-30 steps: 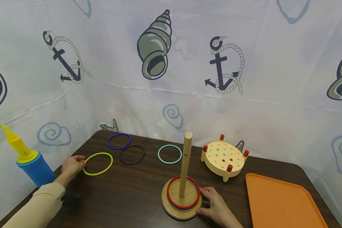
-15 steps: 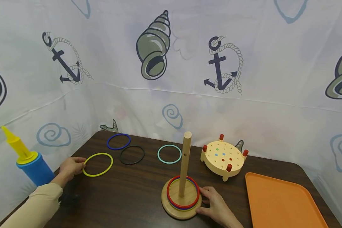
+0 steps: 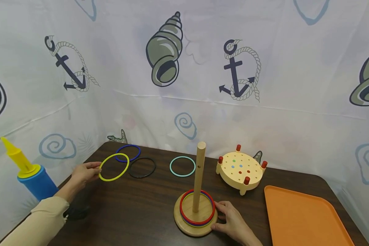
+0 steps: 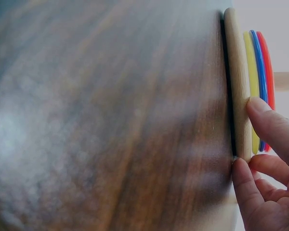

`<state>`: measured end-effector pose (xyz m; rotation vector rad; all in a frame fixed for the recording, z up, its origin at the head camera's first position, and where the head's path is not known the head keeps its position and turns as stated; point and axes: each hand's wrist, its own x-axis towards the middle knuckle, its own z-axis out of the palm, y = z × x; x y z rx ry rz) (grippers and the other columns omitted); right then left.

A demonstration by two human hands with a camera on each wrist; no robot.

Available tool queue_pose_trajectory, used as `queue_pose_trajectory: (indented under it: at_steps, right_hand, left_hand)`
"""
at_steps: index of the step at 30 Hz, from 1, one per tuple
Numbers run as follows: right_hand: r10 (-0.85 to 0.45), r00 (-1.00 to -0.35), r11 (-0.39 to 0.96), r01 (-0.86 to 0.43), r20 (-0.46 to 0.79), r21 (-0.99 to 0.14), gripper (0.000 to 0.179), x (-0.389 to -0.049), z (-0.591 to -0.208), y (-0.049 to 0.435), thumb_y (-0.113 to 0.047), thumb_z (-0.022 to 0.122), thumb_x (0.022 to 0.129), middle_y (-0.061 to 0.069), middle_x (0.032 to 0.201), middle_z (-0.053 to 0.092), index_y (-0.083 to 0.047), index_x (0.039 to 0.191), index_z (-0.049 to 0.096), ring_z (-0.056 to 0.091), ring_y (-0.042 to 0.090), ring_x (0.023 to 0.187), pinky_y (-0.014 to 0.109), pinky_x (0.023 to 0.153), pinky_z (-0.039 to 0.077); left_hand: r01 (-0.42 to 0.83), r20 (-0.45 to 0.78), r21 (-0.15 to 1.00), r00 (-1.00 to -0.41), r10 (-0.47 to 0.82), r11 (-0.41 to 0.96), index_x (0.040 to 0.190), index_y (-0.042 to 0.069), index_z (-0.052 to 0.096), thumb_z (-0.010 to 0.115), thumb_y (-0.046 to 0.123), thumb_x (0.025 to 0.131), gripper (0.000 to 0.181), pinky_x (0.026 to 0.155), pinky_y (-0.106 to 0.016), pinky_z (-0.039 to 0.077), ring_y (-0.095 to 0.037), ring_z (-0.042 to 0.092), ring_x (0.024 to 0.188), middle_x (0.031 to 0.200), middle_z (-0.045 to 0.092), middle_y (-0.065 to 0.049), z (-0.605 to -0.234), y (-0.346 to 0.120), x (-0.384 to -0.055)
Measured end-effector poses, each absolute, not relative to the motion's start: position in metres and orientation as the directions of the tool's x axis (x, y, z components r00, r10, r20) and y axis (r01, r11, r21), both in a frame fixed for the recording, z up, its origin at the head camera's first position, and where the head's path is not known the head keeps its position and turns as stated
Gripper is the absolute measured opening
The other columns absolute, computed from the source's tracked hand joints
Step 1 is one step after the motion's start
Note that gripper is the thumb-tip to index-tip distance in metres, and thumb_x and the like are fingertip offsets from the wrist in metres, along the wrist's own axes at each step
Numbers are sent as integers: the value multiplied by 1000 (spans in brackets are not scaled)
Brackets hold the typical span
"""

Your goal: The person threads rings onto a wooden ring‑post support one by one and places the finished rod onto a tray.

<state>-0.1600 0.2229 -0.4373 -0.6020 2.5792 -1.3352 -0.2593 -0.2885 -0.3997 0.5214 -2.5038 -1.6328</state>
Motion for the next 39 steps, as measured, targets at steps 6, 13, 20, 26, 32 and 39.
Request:
queue_pose_trajectory:
  at_steps: [6, 13, 20, 26, 32, 39]
  right_hand:
    - [-431, -902, 512, -271, 29, -815, 72, -160, -438, 223, -17, 81, 74, 23, 119, 47, 15, 129, 47, 54, 37, 106, 30, 81, 55]
    - [-437, -899, 505, -263, 19, -822, 72, -161, -439, 223, -17, 81, 73, 22, 119, 47, 14, 129, 47, 53, 37, 106, 29, 81, 55]
    - [-436, -900, 504, -250, 7, -827, 75, -161, -438, 223, -18, 80, 74, 24, 120, 46, 16, 130, 45, 54, 38, 107, 30, 81, 55]
    - [-437, -899, 498, -255, 14, -829, 75, -161, -439, 224, -17, 80, 74, 25, 120, 46, 17, 129, 44, 54, 39, 106, 31, 80, 55]
    - [-435, -900, 504, -260, 18, -824, 74, -160, -439, 223, -17, 81, 73, 25, 119, 46, 17, 129, 45, 54, 38, 106, 31, 80, 55]
    - [-433, -901, 507, -254, 11, -823, 74, -161, -438, 223, -16, 80, 74, 25, 119, 46, 17, 129, 44, 54, 38, 106, 32, 80, 55]
  left_hand:
    - [-122, -52, 937, -975, -216, 327, 128, -12, 49, 58, 0, 89, 42, 62, -20, 56, -1, 59, 67, 89, 62, -2, -379, -263, -260]
    - [-44, -31, 979, -997, -67, 200, 132, -11, 45, 59, 1, 90, 46, 63, -16, 54, 3, 58, 71, 91, 60, 3, -358, -235, -259]
    - [-34, -41, 994, -997, 60, 108, 135, -7, 44, 60, 4, 91, 49, 67, -16, 54, 1, 60, 74, 92, 57, 6, -330, -202, -251]
    - [0, -14, 996, -988, 151, 92, 137, -4, 43, 58, 5, 92, 48, 69, -16, 54, -3, 60, 77, 98, 55, 3, -308, -177, -243]
    - [15, 4, 999, -973, 230, 45, 136, -3, 45, 59, 5, 92, 47, 72, -18, 54, -4, 61, 81, 101, 57, 2, -290, -153, -234]
    - [31, 25, 999, -952, 304, 16, 134, -2, 49, 59, 3, 91, 44, 71, -18, 54, -5, 61, 82, 100, 59, 3, -269, -121, -223]
